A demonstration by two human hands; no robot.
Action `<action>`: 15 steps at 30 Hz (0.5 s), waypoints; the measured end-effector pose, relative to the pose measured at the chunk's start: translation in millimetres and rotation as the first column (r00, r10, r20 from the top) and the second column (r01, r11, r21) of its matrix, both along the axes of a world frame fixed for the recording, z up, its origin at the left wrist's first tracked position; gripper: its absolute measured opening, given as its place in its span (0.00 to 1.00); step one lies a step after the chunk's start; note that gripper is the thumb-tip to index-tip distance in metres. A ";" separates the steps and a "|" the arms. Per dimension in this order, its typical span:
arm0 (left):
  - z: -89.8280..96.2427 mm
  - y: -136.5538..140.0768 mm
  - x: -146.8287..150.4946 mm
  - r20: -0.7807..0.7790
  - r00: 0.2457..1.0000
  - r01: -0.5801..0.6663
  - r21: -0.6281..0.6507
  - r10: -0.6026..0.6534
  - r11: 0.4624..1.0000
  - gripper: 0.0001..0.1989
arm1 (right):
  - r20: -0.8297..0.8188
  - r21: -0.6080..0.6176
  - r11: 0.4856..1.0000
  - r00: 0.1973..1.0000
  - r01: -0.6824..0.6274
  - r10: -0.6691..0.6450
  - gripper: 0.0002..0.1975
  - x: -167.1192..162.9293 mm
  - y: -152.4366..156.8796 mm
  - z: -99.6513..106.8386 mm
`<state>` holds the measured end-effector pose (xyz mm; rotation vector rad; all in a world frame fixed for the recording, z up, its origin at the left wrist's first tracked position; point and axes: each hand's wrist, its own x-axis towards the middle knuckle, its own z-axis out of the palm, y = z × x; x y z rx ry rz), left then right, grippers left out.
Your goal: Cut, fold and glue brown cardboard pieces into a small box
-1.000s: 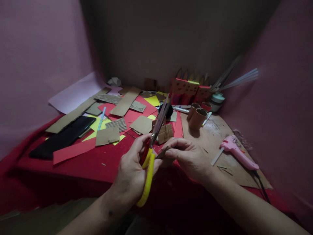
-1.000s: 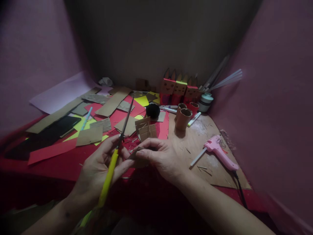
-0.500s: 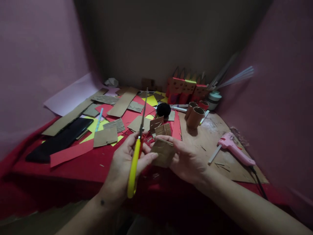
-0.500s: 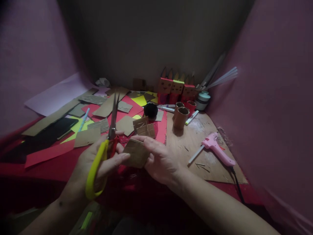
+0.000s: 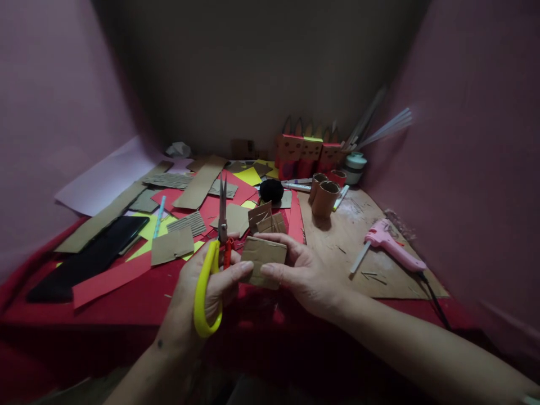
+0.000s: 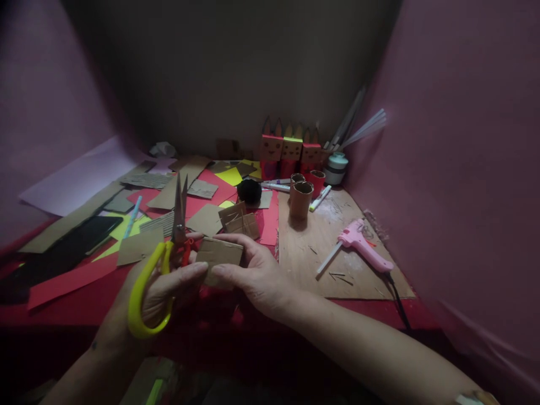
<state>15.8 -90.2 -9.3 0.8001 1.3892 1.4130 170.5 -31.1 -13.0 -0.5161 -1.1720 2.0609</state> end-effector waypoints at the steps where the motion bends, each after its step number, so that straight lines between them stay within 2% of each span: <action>1: -1.6 0.0 -0.4 0.015 1.000 0.006 0.003 -0.006 1.000 0.20 | 0.015 0.025 1.000 1.000 0.019 -0.019 0.25 -0.5 -0.5 -0.1; 6: -8.1 0.9 -2.8 0.013 0.999 0.033 0.045 -0.033 0.998 0.17 | 0.045 0.154 0.981 0.991 0.116 -0.125 0.17 -3.0 -0.8 -2.4; 11: 0.6 -0.3 2.9 -0.075 0.997 -0.002 0.011 0.003 1.000 0.19 | 0.053 0.127 0.975 0.980 0.183 -0.191 0.14 -3.2 -0.3 -8.1; 15: 10.3 -1.6 13.0 -0.072 0.997 -0.031 0.011 0.032 0.999 0.21 | 0.081 0.088 0.971 0.970 0.222 -0.229 0.11 -1.9 -0.2 -8.5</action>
